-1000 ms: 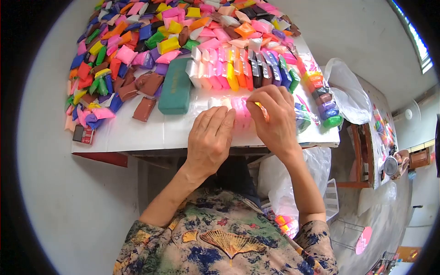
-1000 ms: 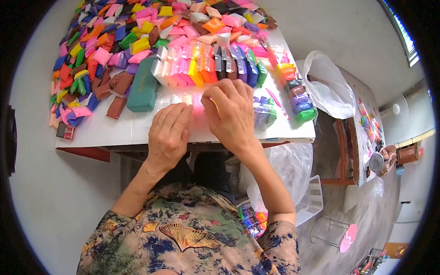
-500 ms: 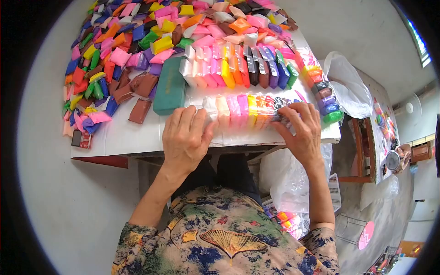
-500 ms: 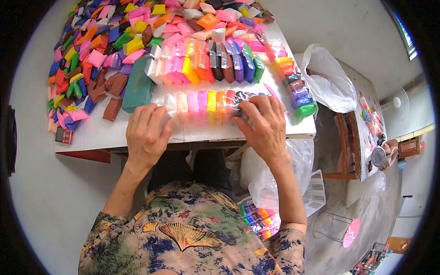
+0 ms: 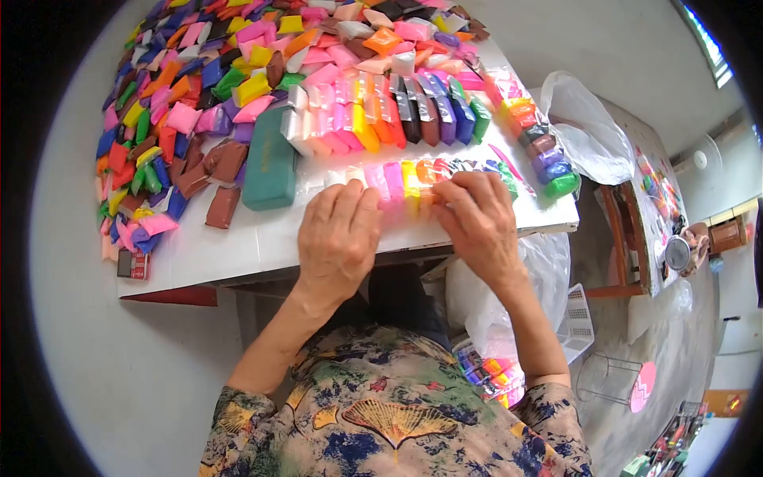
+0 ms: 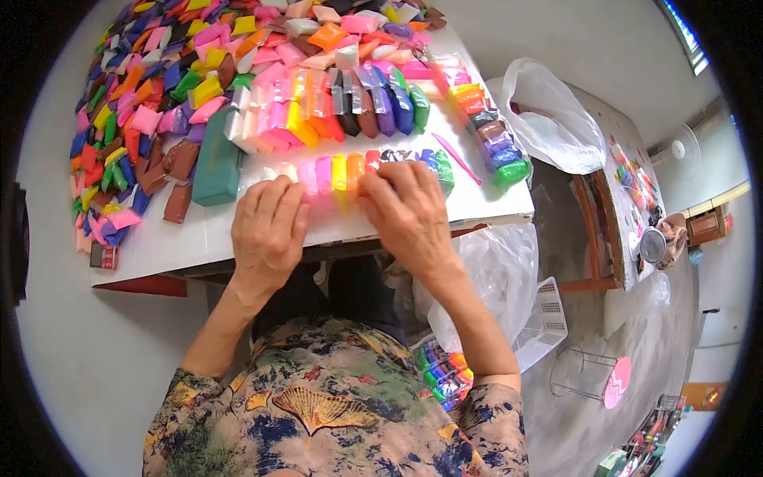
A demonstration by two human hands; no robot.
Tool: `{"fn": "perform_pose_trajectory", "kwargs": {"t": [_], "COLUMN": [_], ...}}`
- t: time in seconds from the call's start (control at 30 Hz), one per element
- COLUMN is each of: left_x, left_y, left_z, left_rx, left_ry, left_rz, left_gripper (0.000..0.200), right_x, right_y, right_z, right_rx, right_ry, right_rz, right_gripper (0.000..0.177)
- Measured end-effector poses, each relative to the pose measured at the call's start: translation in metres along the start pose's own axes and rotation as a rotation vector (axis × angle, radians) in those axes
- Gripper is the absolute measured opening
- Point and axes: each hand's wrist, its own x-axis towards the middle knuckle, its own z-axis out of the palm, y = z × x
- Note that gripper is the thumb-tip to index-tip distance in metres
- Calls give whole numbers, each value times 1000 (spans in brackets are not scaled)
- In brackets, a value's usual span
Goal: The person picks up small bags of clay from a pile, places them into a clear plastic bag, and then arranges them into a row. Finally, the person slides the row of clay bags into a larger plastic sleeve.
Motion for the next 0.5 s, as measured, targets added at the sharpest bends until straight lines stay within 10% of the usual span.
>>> {"fn": "perform_pose_trajectory", "kwargs": {"t": [0.5], "left_x": [13], "left_y": [15], "left_z": [-9], "left_rx": [-49], "left_ry": [-16], "left_rz": [5], "left_gripper": [37], "right_x": [-14], "right_y": [24], "right_z": [-49], "right_rx": [-363], "right_ry": [116], "right_rz": [115], "right_gripper": [30]}}
